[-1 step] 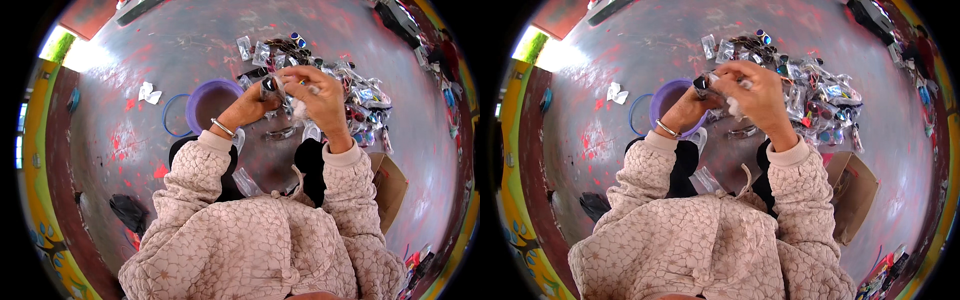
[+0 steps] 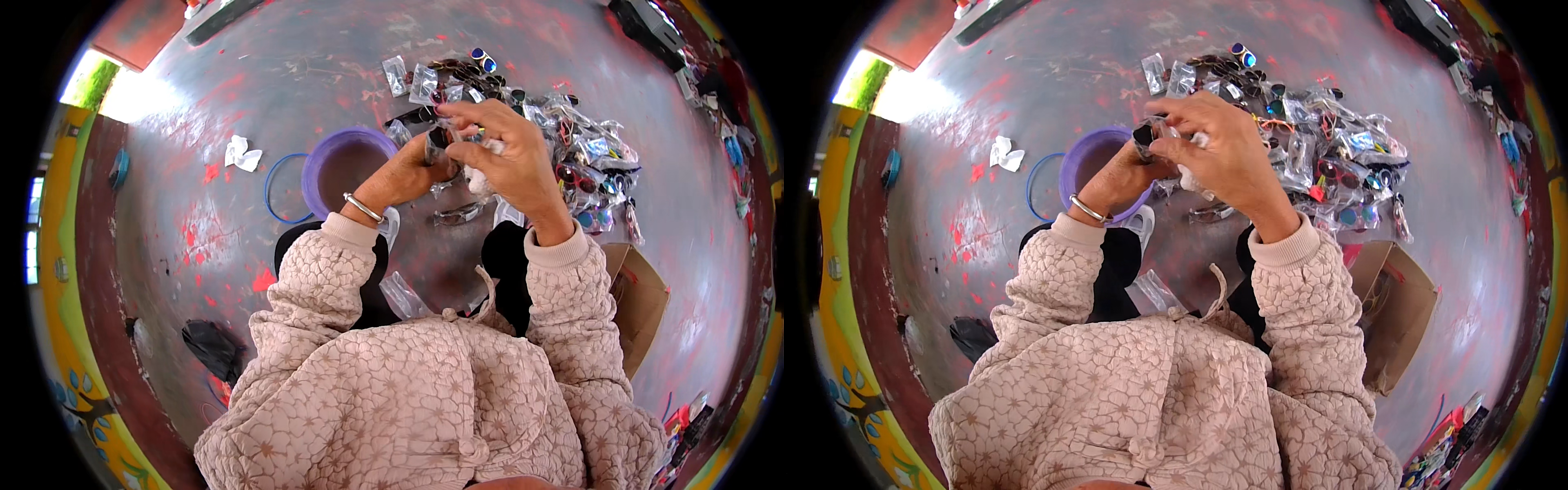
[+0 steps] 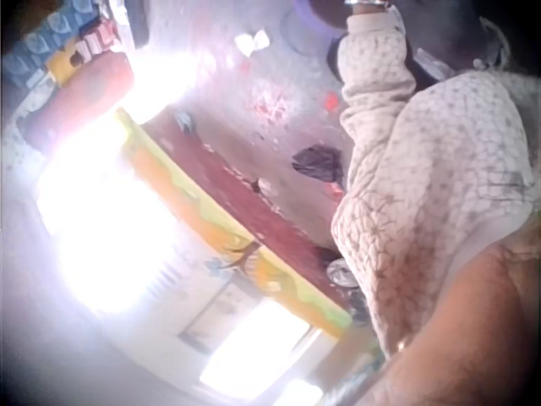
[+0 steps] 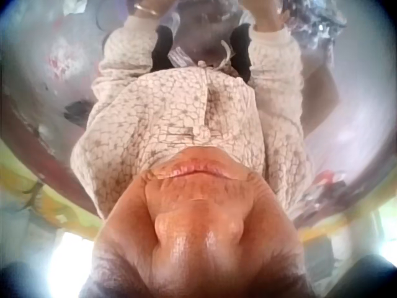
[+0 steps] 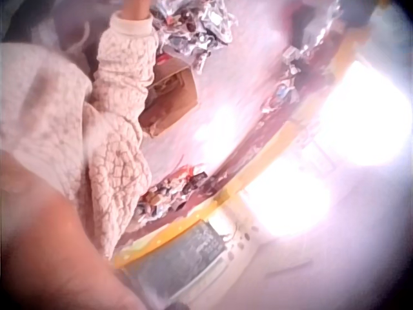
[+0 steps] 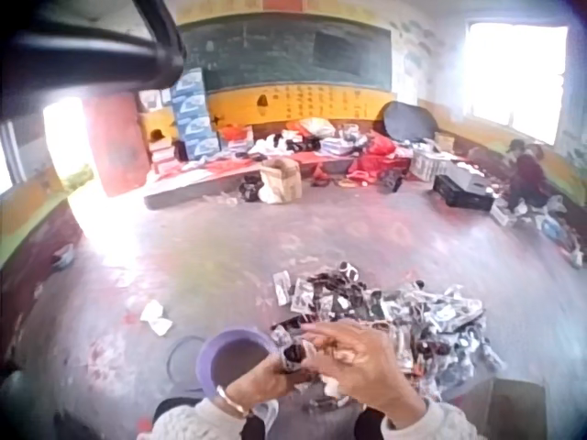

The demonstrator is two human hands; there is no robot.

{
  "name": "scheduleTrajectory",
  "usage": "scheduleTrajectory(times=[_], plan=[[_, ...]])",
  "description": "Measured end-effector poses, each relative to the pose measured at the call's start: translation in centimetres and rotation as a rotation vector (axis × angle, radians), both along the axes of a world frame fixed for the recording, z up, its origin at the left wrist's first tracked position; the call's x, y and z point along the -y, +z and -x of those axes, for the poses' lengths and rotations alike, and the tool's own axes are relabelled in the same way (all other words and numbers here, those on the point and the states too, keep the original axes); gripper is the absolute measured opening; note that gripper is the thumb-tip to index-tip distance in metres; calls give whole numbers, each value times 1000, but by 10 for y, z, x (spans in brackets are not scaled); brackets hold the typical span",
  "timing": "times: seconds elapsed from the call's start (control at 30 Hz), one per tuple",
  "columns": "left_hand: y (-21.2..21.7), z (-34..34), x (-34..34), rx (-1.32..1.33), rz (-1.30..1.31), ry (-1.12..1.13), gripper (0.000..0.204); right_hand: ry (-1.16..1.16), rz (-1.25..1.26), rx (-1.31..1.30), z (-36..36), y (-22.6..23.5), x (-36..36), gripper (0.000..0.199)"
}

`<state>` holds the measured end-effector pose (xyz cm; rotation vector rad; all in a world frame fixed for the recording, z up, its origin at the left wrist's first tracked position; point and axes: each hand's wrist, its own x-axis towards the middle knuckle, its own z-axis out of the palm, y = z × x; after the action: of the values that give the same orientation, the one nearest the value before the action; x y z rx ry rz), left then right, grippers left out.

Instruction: The person wipes a pair of sunglasses with a cloth, places them into a plastic bag, seals the bag, and then places it into a cardboard box.

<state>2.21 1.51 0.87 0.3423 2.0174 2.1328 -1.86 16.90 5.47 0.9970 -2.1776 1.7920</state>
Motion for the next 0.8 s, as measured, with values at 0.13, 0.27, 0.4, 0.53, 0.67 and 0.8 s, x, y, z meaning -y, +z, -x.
scheduleTrajectory(times=[0.13,0.27,0.4,0.53,0.67,0.8], plan=[[-6,1,10,207,52,-111,39,23,-86,74,3,4,-10,12],[-2,2,9,286,-197,-194,37,-17,-90,102,8,3,-15,11],[4,-3,-3,350,-442,-70,33,-71,-127,94,10,0,-17,13],[-1,-2,-5,271,-322,69,34,-108,-192,87,10,0,-17,15],[-2,-3,-4,210,-391,110,32,-68,-217,-29,5,5,-17,15],[-4,-4,-1,212,-424,106,30,40,-71,120,11,4,-21,12]])
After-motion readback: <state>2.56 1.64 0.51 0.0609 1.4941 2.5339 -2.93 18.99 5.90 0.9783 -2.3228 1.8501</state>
